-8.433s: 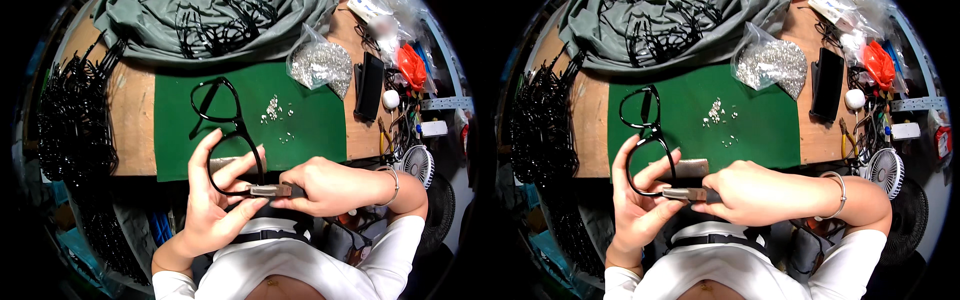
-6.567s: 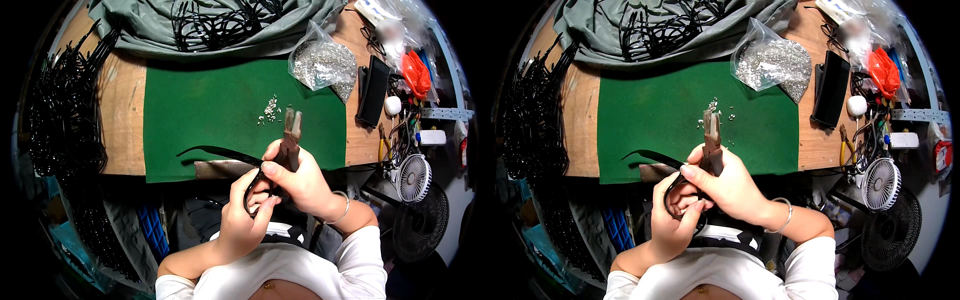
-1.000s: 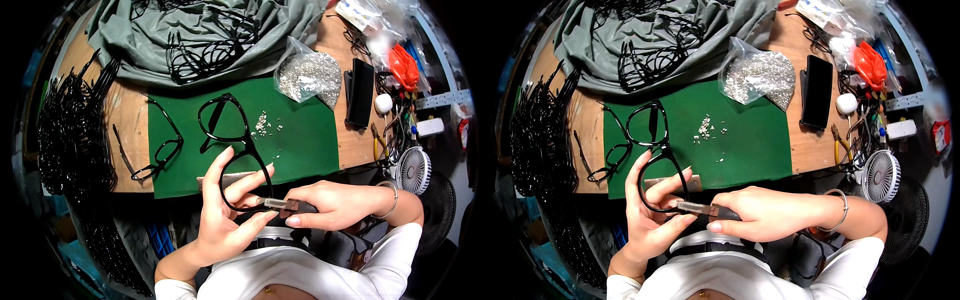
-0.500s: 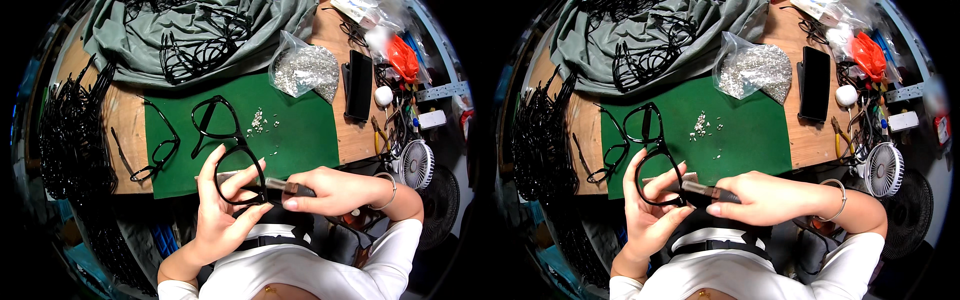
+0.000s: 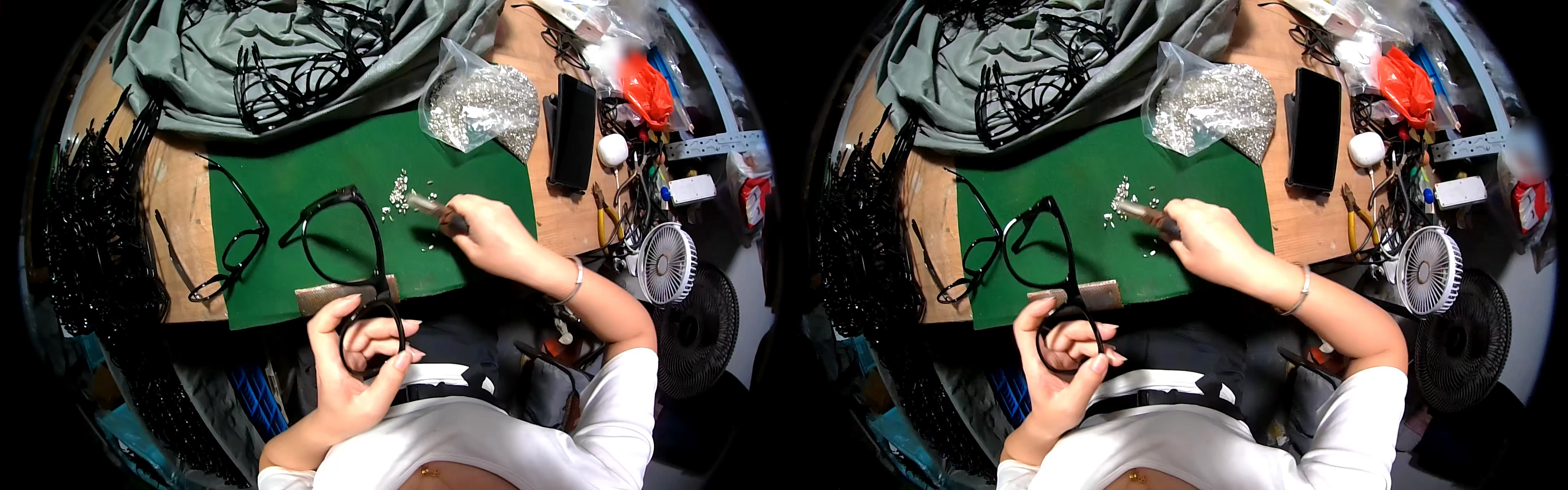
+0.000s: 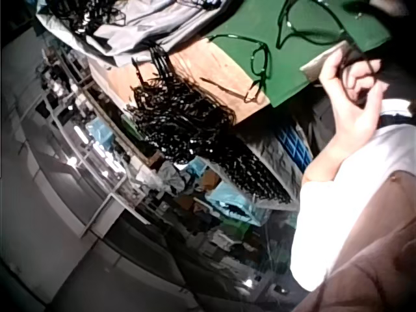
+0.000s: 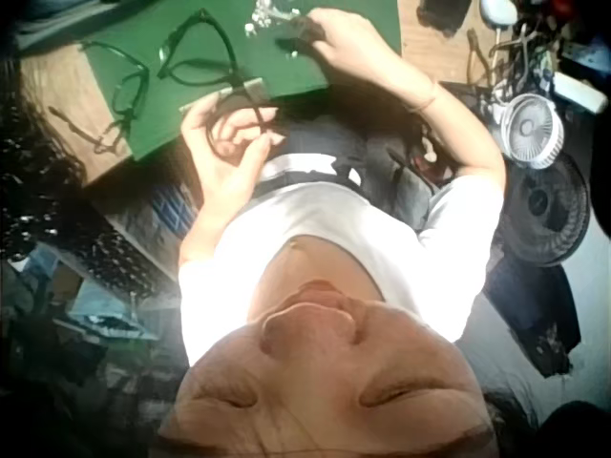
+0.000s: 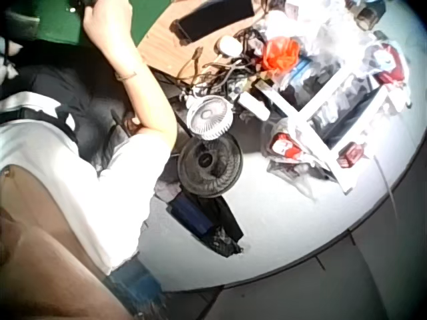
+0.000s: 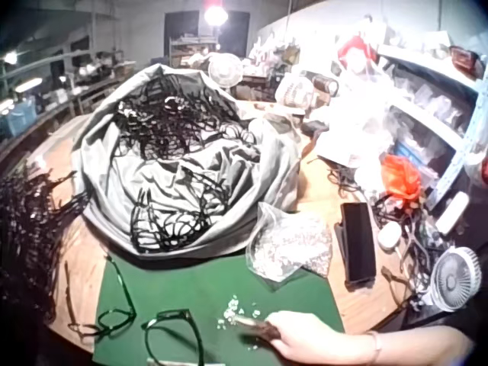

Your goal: The person repeatedly picks up black eyeglass frames from a large bin and uses pliers to remove small protrusions from the temples. The person places the finished frames on the table and continues the process with additional frames.

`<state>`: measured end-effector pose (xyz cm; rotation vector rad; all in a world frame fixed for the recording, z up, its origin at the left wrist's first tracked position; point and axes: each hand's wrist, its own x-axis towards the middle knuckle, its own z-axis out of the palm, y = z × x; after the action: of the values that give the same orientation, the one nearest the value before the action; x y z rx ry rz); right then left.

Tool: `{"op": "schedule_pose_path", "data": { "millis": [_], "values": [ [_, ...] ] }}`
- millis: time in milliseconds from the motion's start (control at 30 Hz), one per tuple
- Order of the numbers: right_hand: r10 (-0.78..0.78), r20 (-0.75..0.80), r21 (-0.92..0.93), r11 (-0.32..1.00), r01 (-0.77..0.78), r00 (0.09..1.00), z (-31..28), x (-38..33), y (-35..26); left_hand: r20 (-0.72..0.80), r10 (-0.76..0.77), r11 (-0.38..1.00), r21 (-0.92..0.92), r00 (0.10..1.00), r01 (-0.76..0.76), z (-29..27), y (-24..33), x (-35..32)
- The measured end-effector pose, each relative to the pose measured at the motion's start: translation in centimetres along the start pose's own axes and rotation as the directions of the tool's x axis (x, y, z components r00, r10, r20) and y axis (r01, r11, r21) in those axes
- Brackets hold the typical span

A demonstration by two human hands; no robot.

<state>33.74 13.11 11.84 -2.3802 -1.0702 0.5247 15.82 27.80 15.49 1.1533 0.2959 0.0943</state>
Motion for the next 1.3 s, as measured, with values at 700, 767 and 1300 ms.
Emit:
{"op": "schedule_pose_path", "data": {
  "millis": [700, 767, 1300],
  "values": [
    [0.05, -0.004, 0.695, 0.718, -0.033, 0.999, 0.1, -1.9, -7.1, -0.014, -0.041, 0.998, -0.046, 0.999, 0.041, 0.5, -1.7, -0.1],
    [0.09, -0.027, 0.747, 0.664, -0.04, 0.996, 1.0, -2.1, -7.4, 0.006, 0.01, 1.0, 0.024, 1.0, -0.011, 0.7, -1.8, 0.1],
    [0.088, 0.463, 0.879, 0.077, -0.47, 0.882, 0.1, -0.8, -8.6, 0.181, -0.193, 0.936, -0.261, 0.964, 0.236, -1.0, 1.4, -0.2]
  ]
}}
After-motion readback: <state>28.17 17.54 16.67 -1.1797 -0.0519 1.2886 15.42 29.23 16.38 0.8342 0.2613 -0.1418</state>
